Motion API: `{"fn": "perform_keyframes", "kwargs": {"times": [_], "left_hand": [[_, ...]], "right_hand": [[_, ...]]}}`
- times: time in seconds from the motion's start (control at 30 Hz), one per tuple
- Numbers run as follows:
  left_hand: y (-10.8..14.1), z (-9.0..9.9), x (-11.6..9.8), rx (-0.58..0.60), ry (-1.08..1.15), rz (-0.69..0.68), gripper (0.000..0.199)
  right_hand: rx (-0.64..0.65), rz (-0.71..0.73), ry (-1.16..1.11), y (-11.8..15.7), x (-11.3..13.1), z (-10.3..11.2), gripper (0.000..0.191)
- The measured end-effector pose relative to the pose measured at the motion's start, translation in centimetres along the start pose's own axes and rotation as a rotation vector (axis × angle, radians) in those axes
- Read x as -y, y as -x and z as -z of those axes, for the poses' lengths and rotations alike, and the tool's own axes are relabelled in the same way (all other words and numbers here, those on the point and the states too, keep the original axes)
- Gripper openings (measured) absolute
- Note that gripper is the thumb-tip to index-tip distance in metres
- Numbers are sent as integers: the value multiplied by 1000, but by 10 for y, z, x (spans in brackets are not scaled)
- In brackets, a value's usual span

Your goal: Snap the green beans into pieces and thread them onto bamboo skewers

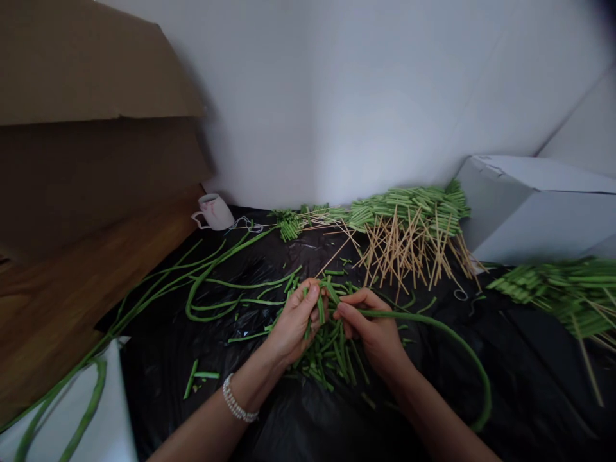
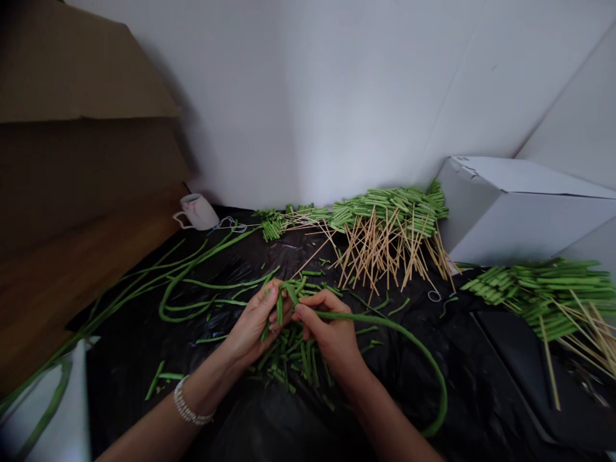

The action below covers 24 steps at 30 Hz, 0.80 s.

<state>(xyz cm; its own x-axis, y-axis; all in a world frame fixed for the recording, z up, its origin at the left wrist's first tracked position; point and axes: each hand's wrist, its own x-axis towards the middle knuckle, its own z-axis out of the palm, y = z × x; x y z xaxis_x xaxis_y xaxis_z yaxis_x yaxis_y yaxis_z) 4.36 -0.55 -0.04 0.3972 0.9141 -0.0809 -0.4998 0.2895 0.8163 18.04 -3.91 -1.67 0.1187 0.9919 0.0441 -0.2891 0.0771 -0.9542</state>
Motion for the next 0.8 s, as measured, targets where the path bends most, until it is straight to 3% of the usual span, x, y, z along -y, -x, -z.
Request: {"fn": "perform_keyframes", "kwargs": {"times": [0.2,0.47,0.8], "left_hand": [[1,0,-3,34,36,-9,32],[-1,9,2,4,-37,26,49],[1,2,1,-38,-116,-33,42]], "right_hand": [[29,-102,-184,-2,-4,2,21],[73,-126,-213,0,-6,2,22],[107,-158,-192,0,-6,1,21]]}}
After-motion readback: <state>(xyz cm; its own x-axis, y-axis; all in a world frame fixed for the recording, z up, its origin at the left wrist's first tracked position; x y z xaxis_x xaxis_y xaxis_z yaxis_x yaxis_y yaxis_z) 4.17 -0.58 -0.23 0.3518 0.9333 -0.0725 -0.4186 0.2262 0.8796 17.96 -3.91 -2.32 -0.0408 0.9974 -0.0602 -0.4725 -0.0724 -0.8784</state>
